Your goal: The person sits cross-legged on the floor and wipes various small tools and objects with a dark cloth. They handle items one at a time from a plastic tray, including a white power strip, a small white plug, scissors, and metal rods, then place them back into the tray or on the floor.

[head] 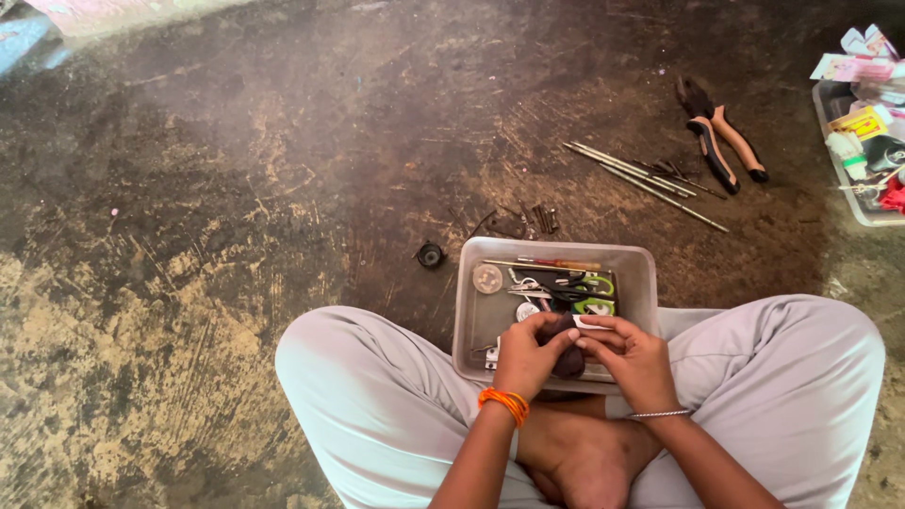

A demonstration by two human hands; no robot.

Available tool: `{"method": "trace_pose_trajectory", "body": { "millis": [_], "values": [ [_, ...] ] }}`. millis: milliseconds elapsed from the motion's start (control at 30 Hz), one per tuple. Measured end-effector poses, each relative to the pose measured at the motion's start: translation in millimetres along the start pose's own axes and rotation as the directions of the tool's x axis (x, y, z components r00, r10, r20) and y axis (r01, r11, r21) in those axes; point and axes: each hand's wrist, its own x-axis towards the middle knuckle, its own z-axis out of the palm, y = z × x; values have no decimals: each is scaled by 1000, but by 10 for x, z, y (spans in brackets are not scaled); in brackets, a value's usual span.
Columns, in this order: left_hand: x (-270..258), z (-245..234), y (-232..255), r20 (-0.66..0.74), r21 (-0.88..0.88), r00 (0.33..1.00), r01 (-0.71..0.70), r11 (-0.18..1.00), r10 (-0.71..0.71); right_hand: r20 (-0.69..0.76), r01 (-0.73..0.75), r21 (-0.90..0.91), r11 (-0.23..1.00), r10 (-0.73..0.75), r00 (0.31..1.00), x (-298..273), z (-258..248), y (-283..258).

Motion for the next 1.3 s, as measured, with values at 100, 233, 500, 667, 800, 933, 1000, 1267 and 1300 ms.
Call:
{"method": "trace_pose_trajectory", "body": {
  "millis": [100, 233, 500, 667, 800, 933, 1000, 1267, 1300],
  "values": [
    [-8, -20, 46, -27, 66, 999, -31, 997, 33, 8, 60, -48, 997, -60, 998, 27, 22, -1],
    [46, 8, -53, -105, -60, 994, -15, 998, 9, 1, 120, -145, 982, -121, 993, 10, 43, 17],
    [174, -38, -489, 184, -427, 983, 56, 903, 26, -18, 82, -93, 992, -84, 996, 125, -83, 192],
    [236, 2, -587, 246, -457, 968, 154, 876, -42, 34, 110, -114, 987, -107, 994, 181, -163, 367],
    [220, -16, -460, 86, -265, 996, 24, 964, -1, -4, 99, -5, 995, -99, 995, 207, -114, 308],
    [141, 6, -344, 234, -176, 972, 27, 984, 15, -53, 84, 137, 987, -77, 996, 153, -70, 233],
    [124, 8, -274, 271, -77, 962, 30, 997, -8, -61, 89, 86, 992, -84, 995, 186, -29, 156],
    [154, 80, -238, 140, -232, 989, -21, 973, 55, -57, 119, -158, 980, -130, 990, 21, 38, 29],
    [156, 81, -249, 127, -238, 990, -24, 971, 56, -44, 129, -140, 982, -137, 990, 20, 32, 32]
  ]
}}
